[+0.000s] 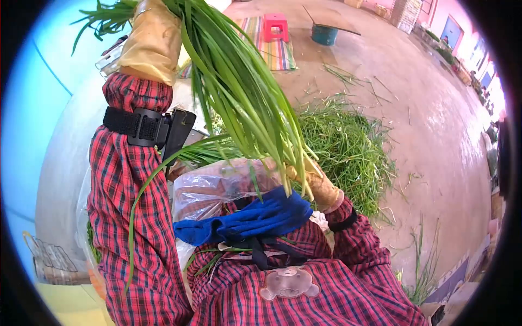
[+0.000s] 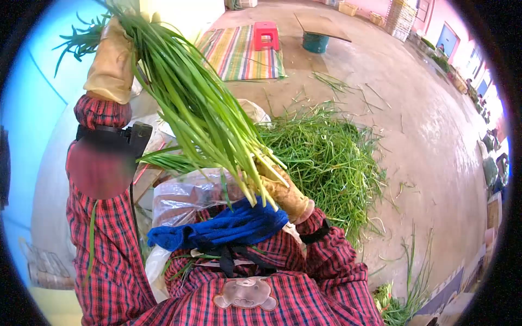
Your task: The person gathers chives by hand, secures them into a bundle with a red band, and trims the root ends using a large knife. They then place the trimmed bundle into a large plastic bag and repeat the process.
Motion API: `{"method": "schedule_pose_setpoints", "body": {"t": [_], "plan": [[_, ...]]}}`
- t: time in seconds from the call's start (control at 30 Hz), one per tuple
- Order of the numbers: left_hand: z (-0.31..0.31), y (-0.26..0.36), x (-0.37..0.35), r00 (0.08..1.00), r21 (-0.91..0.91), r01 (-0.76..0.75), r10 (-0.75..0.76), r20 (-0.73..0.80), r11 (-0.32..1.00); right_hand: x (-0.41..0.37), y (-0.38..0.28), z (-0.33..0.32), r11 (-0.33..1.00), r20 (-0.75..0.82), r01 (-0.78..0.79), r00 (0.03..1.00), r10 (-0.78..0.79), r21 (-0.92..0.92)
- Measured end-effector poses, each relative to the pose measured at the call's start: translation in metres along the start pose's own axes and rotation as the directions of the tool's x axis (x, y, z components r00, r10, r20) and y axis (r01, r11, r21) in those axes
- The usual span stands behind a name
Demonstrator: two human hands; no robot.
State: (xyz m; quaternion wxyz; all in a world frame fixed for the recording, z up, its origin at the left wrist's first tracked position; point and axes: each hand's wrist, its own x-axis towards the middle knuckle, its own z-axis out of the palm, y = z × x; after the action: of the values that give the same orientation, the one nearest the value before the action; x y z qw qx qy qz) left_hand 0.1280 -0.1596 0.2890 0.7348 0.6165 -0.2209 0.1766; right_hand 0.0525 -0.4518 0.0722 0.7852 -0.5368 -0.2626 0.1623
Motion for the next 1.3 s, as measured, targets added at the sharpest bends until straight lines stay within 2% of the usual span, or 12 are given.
{"method": "schedule_pose_setpoints", "body": {"t": [0.07,0.17,0.2,0.27,0.37,0.4,0.47,0.6,0.67,0.7,0.8,1.3], "plan": [[0.0,-0.007,-0.027,0.999,0.087,0.043,-0.045,0.026,0.995,0.001,-0.013,0.008,0.958,-0.028,-0.233,0.97,0.241,0.169],[-0.001,-0.013,-0.067,0.993,0.166,0.1,-0.109,0.043,0.981,-0.012,0.008,-0.004,0.97,-0.211,-0.19,0.953,0.219,0.149],[-0.001,-0.014,-0.077,0.992,0.177,0.107,-0.117,0.048,0.978,-0.017,0.01,-0.018,0.928,-0.181,-0.176,0.976,0.121,-0.328],[-0.001,-0.015,-0.092,0.991,0.187,0.117,-0.128,0.048,0.975,-0.026,0.002,-0.026,0.938,-0.157,-0.32,0.941,0.299,-0.136],[-0.004,-0.014,-0.102,0.992,0.177,0.111,-0.12,0.041,0.978,-0.025,0.012,-0.018,0.914,-0.196,-0.368,0.922,0.334,-0.172],[-0.002,-0.016,-0.105,0.992,0.186,0.109,-0.12,0.049,0.976,-0.016,0.015,-0.009,0.952,-0.123,-0.176,0.981,0.149,-0.251],[-0.001,-0.016,-0.107,0.992,0.181,0.105,-0.115,0.046,0.978,0.003,0.005,0.013,0.995,-0.041,-0.067,0.997,0.064,-0.073],[0.002,-0.016,-0.109,0.992,0.186,0.106,-0.116,0.044,0.977,0.035,-0.013,0.035,0.999,-0.056,0.004,0.998,-0.007,-0.053],[0.002,-0.015,-0.113,0.992,0.186,0.111,-0.121,0.043,0.976,0.04,-0.025,0.036,0.97,0.041,-0.225,0.972,0.23,-0.097],[0.002,-0.015,-0.114,0.991,0.188,0.115,-0.125,0.041,0.976,0.041,-0.023,0.046,0.993,0.003,-0.07,0.998,0.07,-0.094],[0.004,-0.014,-0.12,0.991,0.182,0.119,-0.129,0.041,0.976,0.018,-0.03,0.042,0.977,-0.038,-0.197,0.979,0.201,0.084],[0.005,-0.01,-0.098,0.996,0.032,0.092,-0.092,-0.005,0.995,-0.065,-0.022,0.005,0.965,-0.162,-0.232,0.964,0.211,-0.121]]}}
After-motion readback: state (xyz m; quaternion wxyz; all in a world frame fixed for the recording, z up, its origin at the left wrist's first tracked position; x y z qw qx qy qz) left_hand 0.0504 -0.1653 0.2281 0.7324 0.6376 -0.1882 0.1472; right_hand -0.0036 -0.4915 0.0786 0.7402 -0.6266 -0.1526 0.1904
